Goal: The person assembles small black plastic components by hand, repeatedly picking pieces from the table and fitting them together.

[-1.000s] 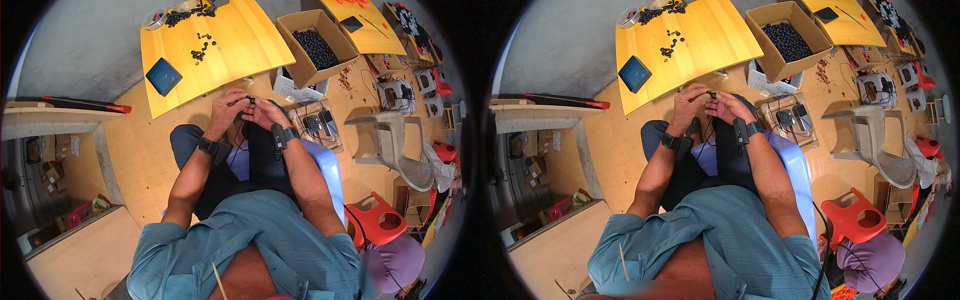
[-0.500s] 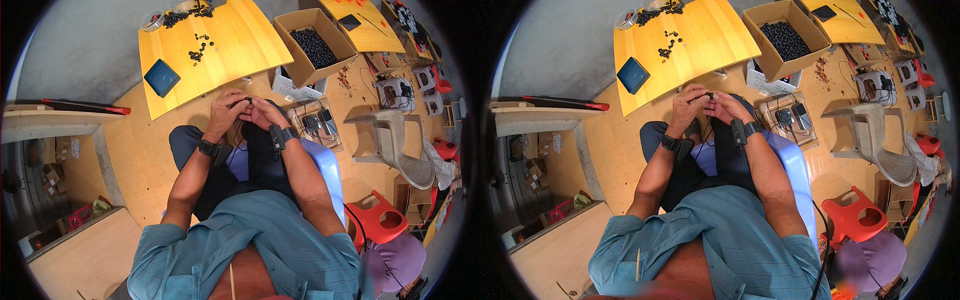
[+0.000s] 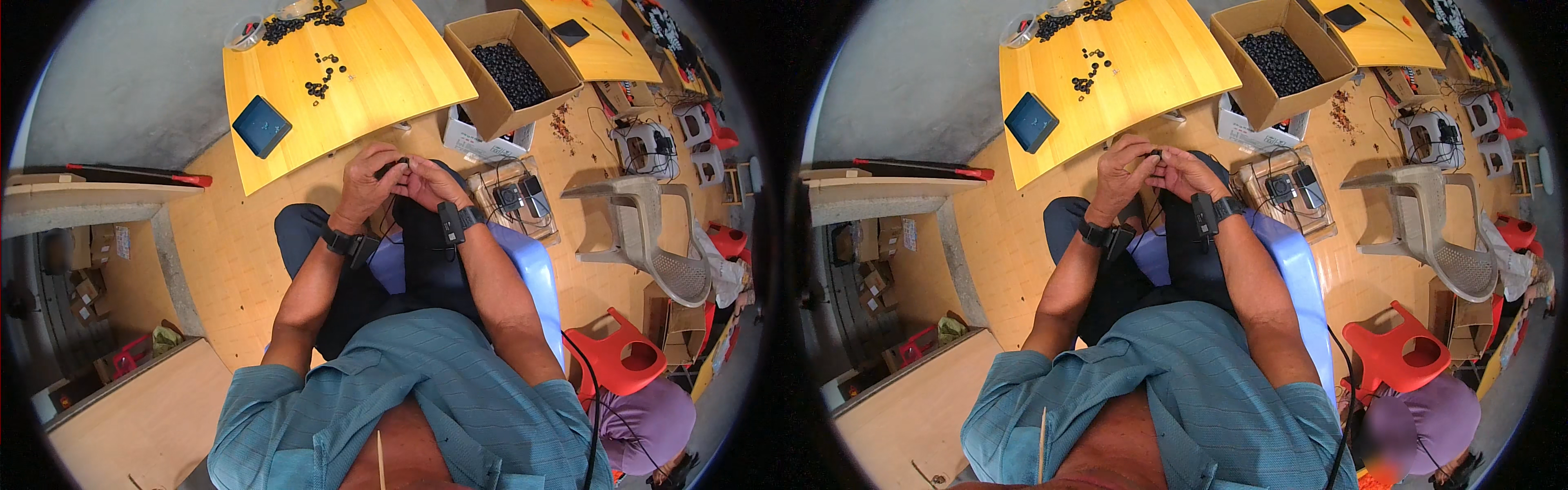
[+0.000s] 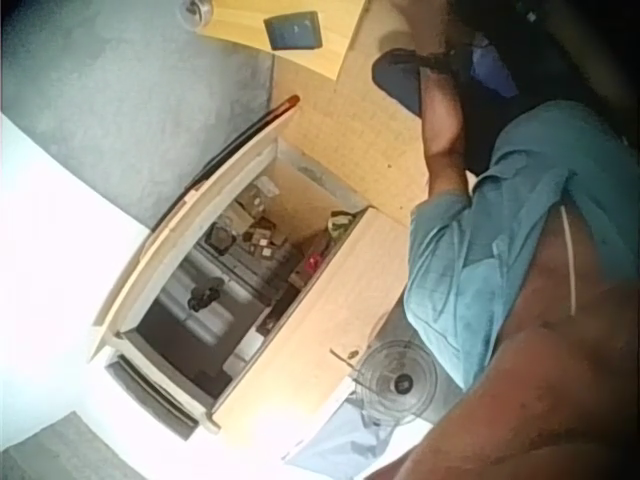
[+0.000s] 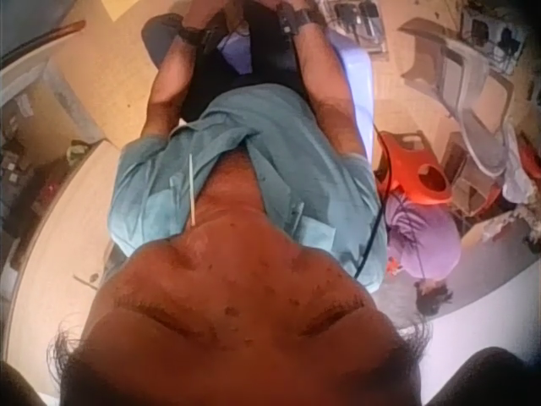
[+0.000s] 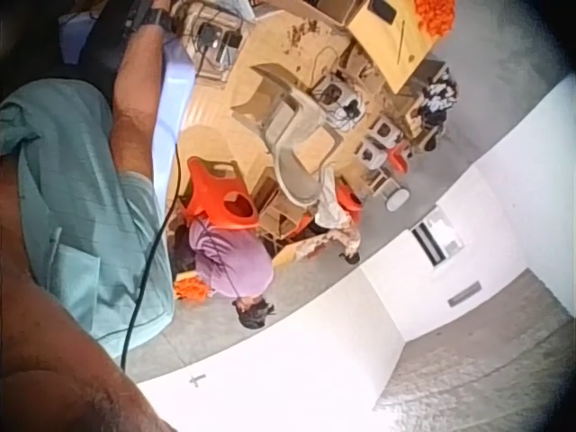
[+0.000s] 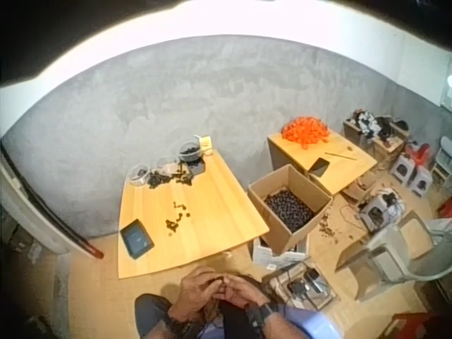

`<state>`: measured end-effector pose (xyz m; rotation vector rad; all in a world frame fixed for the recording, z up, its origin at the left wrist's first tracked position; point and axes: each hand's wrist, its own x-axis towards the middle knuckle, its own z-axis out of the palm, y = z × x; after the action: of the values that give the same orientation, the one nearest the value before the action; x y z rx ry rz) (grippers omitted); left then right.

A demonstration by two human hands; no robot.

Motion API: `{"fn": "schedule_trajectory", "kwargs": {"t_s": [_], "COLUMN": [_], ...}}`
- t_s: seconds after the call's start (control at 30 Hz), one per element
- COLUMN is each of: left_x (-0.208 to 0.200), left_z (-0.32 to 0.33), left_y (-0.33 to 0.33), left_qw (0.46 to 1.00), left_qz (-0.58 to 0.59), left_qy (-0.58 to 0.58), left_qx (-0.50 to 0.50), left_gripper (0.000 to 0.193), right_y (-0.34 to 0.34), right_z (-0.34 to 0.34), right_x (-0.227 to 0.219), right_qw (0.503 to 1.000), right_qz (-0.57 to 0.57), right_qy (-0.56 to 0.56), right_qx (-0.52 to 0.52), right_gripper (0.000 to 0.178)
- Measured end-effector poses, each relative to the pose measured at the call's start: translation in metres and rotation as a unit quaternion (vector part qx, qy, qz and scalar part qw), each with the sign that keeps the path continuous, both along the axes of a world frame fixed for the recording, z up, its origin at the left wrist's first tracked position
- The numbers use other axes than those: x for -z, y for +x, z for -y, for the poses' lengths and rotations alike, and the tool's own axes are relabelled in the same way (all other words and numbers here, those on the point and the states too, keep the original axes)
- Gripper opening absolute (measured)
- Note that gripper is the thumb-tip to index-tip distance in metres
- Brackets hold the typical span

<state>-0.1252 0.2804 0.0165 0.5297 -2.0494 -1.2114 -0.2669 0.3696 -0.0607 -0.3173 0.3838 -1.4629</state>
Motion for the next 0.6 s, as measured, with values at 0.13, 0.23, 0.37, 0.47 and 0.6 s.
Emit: {"fn": "schedule_trajectory", "kwargs": {"t_s": [0.13, 0.23, 0.37, 0.47, 0.6], "left_x": [-0.008, -0.008, -0.012, -0.013, -0.015], "left_z": [-0.001, -0.001, 0.005, 0.007, 0.004], "left_y": [0.000, 0.000, 0.001, 0.001, 0.003], "left_qw": [1.000, 0.999, 0.991, 0.989, 0.992], "left_qz": [0.005, 0.007, 0.031, 0.041, 0.034], "left_qy": [-0.029, -0.040, -0.132, -0.141, -0.121], "left_qx": [0.009, -0.002, 0.013, 0.023, 0.015], "left_gripper": [0.016, 0.016, 0.016, 0.015, 0.014], "right_y": [0.000, 0.001, 0.000, 0.000, 0.002], "right_z": [0.000, 0.002, 0.001, 0.003, 0.001], "right_x": [0.002, 0.004, 0.007, 0.007, 0.004], "right_qw": [0.999, 1.000, 1.000, 1.000, 1.000], "right_qz": [0.027, 0.018, -0.003, -0.010, -0.010], "right_qy": [-0.016, -0.007, -0.006, 0.001, -0.018], "right_qx": [-0.008, -0.004, -0.001, -0.005, -0.010], "right_gripper": [0.026, 0.027, 0.025, 0.025, 0.027]}}
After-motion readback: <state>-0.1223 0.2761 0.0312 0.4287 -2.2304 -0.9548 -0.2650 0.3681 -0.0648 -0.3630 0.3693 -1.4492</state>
